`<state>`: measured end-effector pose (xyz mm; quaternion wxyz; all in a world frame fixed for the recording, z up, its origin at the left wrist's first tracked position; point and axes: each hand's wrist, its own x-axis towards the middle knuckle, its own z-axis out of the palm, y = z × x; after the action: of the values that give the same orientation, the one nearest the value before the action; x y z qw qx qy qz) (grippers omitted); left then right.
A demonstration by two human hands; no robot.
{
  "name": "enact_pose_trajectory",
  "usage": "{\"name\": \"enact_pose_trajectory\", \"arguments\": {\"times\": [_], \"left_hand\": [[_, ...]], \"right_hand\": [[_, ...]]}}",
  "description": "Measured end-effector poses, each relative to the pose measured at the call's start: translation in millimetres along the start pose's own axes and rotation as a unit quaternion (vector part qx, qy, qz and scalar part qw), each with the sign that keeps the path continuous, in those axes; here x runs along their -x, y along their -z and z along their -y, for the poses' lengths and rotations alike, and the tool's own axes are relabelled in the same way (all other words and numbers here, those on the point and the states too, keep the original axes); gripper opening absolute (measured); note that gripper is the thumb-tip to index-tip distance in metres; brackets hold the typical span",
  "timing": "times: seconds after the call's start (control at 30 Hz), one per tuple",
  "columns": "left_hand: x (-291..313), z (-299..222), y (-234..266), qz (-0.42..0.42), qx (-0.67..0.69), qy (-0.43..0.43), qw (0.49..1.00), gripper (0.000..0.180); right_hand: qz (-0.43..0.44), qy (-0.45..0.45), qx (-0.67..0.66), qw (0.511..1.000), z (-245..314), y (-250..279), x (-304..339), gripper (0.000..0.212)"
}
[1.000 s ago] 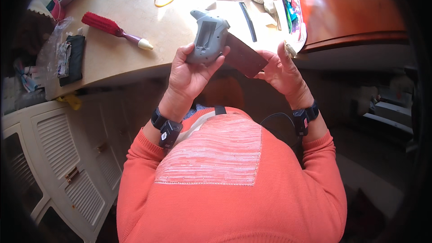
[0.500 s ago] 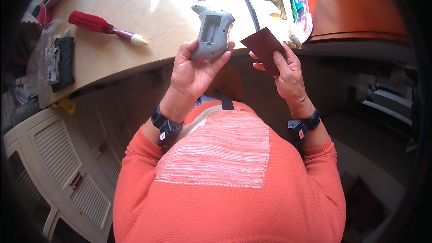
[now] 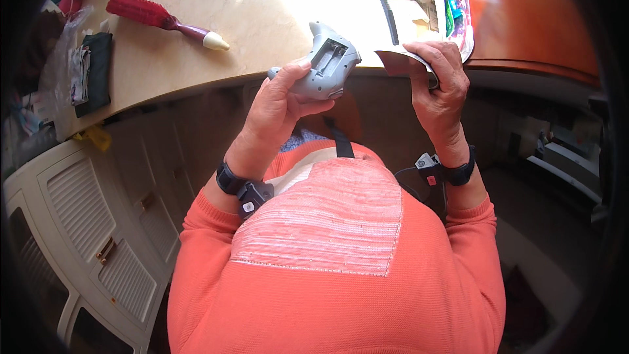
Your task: The person removes batteries from a game controller, then uses sandpaper to smooth the interior of the battery compartment. They move between rooms to retrieve the sandpaper and return to the desk to continue sanding.
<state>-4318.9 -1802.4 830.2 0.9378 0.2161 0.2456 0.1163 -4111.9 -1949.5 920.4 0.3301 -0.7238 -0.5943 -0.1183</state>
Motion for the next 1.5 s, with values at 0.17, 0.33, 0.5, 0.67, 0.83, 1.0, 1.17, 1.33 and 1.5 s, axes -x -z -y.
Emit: {"name": "enact_pose_trajectory", "arguments": {"times": [0.17, 0.33, 0.5, 0.67, 0.83, 1.0, 1.17, 1.33, 1.5], "left_hand": [[16, -11, -3, 0.029, -0.016, 0.026, 0.999, 0.055], [23, -13, 2, 0.037, -0.024, 0.058, 0.997, 0.053], [25, -10, 9, 0.082, -0.027, 0.085, 0.993, 0.056], [35, -5, 0, 0.091, -0.042, 0.072, 0.992, 0.071], [42, 1, -8, 0.103, -0.012, 0.043, 0.994, 0.076], [41, 10, -8, 0.087, 0.009, 0.001, 0.996, 0.076], [37, 14, -6, 0.063, -0.03, -0.032, 0.997, 0.076], [29, 20, -2, 0.018, -0.127, -0.118, 0.985, 0.078], [28, 29, 3, -0.022, -0.131, -0.107, 0.985, 0.077]], "right_hand": [[0.041, -0.034, -0.066, 0.996, -7, 2, 5, 0.025], [0.087, 0.023, -0.031, 0.995, -1, 9, 10, 0.027], [0.066, 0.088, 0.011, 0.994, 9, 9, 9, 0.031], [0.091, 0.002, -0.036, 0.995, 36, 13, 7, 0.031], [0.189, -0.092, -0.076, 0.975, 61, 7, 7, 0.023], [0.143, -0.037, 0.074, 0.986, 70, -17, 5, 0.022], [0.187, -0.018, 0.12, 0.975, 81, -38, 2, 0.016], [0.29, -0.119, 0.021, 0.949, 82, -45, 1, 0.022], [0.321, -0.058, 0.037, 0.945, 77, -45, 8, 0.025]]}}
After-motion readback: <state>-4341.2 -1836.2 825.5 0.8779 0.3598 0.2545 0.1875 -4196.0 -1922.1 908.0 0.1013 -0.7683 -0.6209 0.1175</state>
